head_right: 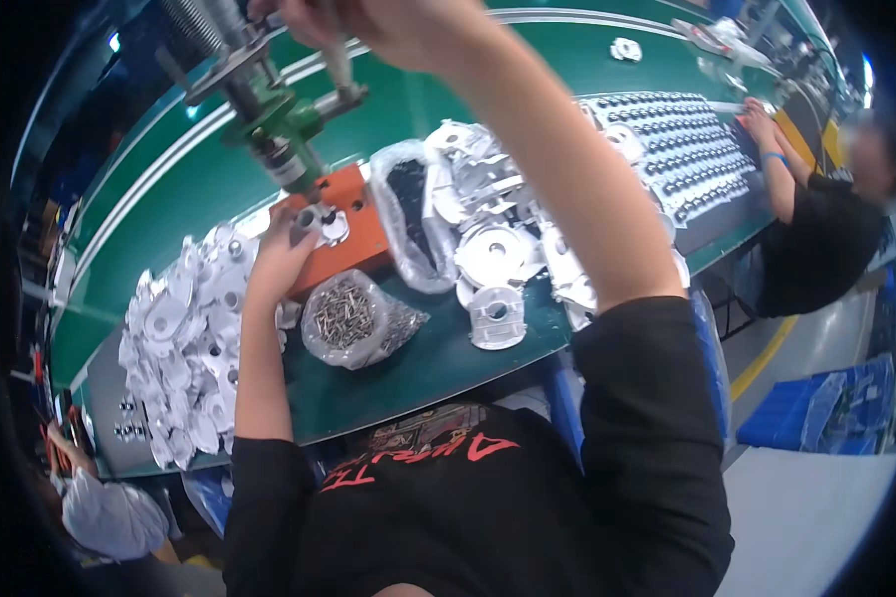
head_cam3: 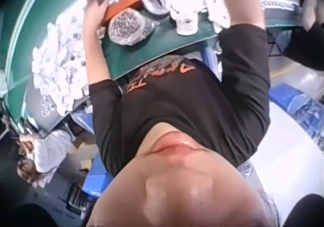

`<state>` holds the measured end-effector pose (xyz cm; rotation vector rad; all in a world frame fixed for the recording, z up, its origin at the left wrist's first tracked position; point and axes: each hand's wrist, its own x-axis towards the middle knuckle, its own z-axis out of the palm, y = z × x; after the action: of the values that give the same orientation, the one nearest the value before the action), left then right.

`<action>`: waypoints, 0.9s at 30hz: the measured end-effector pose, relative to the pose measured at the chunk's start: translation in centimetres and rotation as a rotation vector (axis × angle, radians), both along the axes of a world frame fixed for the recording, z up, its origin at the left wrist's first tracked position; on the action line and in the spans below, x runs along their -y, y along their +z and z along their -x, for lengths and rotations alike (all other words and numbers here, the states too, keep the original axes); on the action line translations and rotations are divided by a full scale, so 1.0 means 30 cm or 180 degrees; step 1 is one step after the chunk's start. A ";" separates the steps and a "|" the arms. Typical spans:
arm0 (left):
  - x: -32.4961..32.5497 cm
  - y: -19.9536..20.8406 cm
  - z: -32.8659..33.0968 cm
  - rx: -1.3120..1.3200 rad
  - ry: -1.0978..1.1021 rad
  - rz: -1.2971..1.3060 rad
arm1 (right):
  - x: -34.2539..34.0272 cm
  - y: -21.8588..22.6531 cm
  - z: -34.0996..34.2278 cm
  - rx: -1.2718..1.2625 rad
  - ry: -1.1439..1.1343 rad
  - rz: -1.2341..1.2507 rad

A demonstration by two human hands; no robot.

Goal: Manually inserting metal studs into plastic parts and using a hand press to secure them.

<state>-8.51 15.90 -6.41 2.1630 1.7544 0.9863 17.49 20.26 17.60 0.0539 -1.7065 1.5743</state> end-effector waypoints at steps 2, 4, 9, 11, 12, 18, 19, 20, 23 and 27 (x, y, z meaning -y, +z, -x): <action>-0.007 0.010 -0.025 0.0021 -0.0085 0.0034 | -0.138 -0.061 0.108 -0.0731 -0.0802 0.0314; -0.018 0.014 0.001 -0.0253 -0.0130 -0.0036 | -0.210 -0.103 0.170 -0.0303 -0.1678 0.0124; -0.013 0.204 -0.026 -0.0888 0.0074 0.0190 | -0.193 -0.249 0.141 0.2131 -0.2672 -0.0372; -0.039 0.225 -0.013 -0.0276 -0.0194 0.0577 | -0.113 -0.303 0.025 0.1749 -0.2503 -0.0709; -0.044 0.242 -0.003 -0.0037 -0.0370 0.0629 | -0.028 -0.312 -0.049 0.1635 -0.2513 -0.0743; -0.214 0.260 0.321 0.0317 0.0222 0.0671 | 0.386 -0.541 -0.347 0.2476 -0.3296 -0.1521; -0.265 0.240 0.373 0.0033 0.0591 0.0069 | 0.445 -0.610 -0.355 0.2667 -0.3600 -0.1900; -0.311 0.213 0.402 -0.0254 0.0932 -0.0530 | 0.511 -0.667 -0.354 0.2852 -0.3634 -0.1721; -0.438 0.106 0.348 -0.1315 0.1833 -0.0814 | 0.652 -0.784 -0.308 0.3296 -0.3903 -0.1232; -0.650 -0.077 0.236 -0.2318 0.0846 -0.0006 | 0.705 -0.911 -0.257 0.3404 -0.4428 -0.0879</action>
<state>-15.59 35.39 -8.71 2.5265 2.3795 0.2173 25.21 -0.88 -9.72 -1.6852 -1.8452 0.2082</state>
